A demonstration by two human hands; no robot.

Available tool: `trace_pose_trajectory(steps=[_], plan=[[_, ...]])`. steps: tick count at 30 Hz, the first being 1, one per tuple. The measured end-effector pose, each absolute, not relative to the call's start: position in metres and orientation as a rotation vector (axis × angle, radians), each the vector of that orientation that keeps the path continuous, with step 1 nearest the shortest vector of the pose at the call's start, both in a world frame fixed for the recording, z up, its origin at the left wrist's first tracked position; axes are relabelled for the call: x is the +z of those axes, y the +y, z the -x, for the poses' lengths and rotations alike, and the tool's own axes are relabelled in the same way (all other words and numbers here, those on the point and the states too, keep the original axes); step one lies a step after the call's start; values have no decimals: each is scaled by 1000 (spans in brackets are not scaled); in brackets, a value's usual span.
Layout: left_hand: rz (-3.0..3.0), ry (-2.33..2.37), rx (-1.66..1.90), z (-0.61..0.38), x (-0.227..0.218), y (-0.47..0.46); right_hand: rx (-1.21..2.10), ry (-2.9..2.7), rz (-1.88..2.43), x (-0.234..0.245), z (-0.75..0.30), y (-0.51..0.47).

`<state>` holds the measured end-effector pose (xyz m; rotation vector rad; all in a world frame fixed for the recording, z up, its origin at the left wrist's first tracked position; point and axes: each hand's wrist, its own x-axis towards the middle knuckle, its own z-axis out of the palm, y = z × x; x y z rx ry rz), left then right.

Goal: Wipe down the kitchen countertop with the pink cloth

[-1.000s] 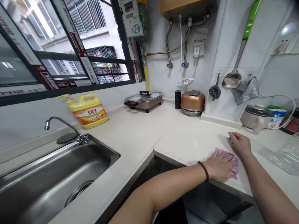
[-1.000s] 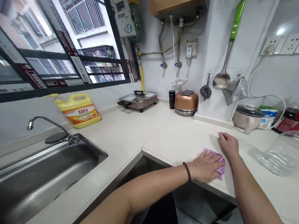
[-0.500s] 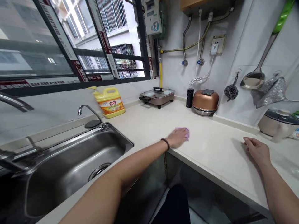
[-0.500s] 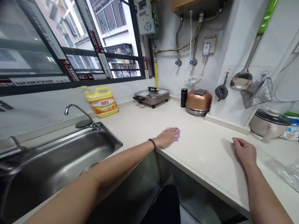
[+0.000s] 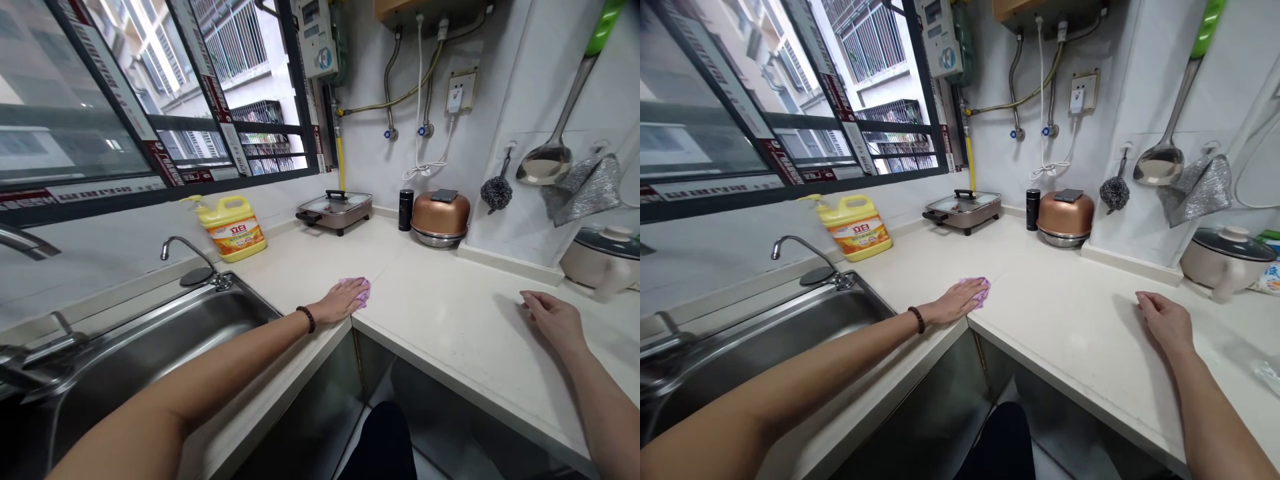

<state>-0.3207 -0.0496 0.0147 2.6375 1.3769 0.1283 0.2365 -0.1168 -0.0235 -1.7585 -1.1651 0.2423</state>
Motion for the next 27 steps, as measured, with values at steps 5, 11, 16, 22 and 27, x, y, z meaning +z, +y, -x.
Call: trace_pose_trajectory(steps=[5, 11, 16, 22, 27], plan=[[-2589, 1510, 141, 273, 21, 7, 273, -1163, 1773, -21, -232, -118], [-2519, 1679, 153, 207, 29, 58, 246, -1180, 1726, -22, -231, -116], [-2562, 1632, 116, 168, 31, 53, 187, -1199, 1727, -16, -222, -110], [-2745, 1128, 51, 76, 24, -15, 131, -1110, 1684, -5, -216, -113], [-2906, 587, 106, -10, 10, -93, 145, -1067, 1660, -3, -219, -120]])
